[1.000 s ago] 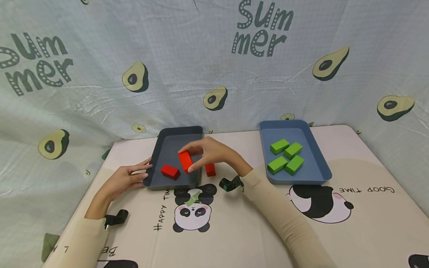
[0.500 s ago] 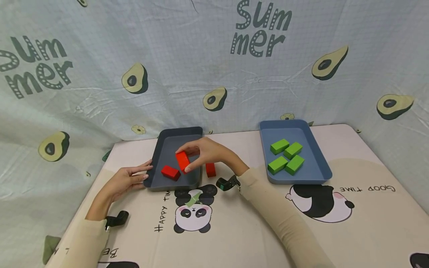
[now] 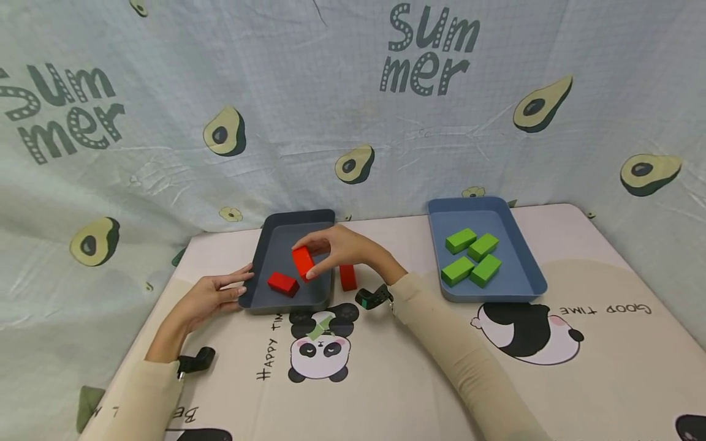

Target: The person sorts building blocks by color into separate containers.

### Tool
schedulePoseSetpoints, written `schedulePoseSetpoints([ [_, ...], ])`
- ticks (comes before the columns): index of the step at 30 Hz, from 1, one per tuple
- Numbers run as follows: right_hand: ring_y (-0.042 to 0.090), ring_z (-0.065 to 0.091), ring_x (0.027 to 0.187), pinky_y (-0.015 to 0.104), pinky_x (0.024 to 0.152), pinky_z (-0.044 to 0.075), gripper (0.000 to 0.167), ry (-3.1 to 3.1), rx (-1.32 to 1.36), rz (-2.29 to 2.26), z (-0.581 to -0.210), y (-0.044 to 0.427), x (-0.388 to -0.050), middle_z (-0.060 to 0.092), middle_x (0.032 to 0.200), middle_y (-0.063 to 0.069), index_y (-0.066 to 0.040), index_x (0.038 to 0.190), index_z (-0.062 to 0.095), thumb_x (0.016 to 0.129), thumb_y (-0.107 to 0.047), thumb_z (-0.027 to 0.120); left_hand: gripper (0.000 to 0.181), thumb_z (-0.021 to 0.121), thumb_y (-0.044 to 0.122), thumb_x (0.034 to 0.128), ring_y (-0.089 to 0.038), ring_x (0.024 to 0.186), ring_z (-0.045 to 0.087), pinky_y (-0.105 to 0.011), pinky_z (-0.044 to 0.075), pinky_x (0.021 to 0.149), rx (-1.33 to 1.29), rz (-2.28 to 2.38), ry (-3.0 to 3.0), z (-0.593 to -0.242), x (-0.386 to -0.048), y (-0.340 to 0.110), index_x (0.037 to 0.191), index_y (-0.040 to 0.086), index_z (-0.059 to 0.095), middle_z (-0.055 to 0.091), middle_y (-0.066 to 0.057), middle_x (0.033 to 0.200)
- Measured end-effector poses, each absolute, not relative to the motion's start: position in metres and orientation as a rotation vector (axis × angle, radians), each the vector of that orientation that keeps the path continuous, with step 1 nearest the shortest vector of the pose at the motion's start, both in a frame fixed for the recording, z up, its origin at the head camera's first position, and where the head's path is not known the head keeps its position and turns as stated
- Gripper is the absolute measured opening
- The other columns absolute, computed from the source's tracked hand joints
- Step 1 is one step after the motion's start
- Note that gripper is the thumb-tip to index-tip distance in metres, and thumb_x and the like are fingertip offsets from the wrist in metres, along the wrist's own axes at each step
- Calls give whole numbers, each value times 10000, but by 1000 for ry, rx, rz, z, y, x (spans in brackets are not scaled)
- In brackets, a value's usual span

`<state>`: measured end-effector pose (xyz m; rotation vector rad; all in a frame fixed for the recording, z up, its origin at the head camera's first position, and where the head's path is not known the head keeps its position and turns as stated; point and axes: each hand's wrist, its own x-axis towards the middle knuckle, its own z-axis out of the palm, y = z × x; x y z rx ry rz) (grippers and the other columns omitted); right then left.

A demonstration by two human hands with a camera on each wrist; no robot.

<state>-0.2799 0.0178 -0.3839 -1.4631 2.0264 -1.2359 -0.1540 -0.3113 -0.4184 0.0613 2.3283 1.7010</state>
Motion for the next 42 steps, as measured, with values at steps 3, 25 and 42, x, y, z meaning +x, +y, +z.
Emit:
schedulePoseSetpoints([
  [3, 101, 654, 1170, 227, 1014, 509, 588, 2017, -1465, -1234, -388, 17, -282, 673, 1308, 45, -81, 1351, 648, 821, -200, 875, 603, 668, 104, 989, 84, 1166, 560, -302, 596, 875, 60, 1705, 2324, -420, -153, -311, 1517, -35, 412, 150, -129, 1678],
  [25, 108, 638, 1203, 223, 1026, 499, 587, 1970, -1527, -1151, -389, 2, -293, 649, 1341, 63, -66, 1373, 629, 842, -177, 853, 605, 674, 114, 985, 105, 1162, 553, -306, 597, 873, 58, 1709, 2329, -420, -152, -311, 1515, -31, 420, 166, -117, 1677],
  [42, 58, 617, 1165, 210, 1031, 485, 618, 2029, -1669, -1060, -391, -6, -305, 638, 1307, -7, -140, 1378, 650, 820, -282, 877, 608, 675, 110, 983, 90, 1151, 569, -306, 604, 854, 51, 1712, 2333, -422, -154, -311, 1517, -26, 418, 171, -118, 1677],
])
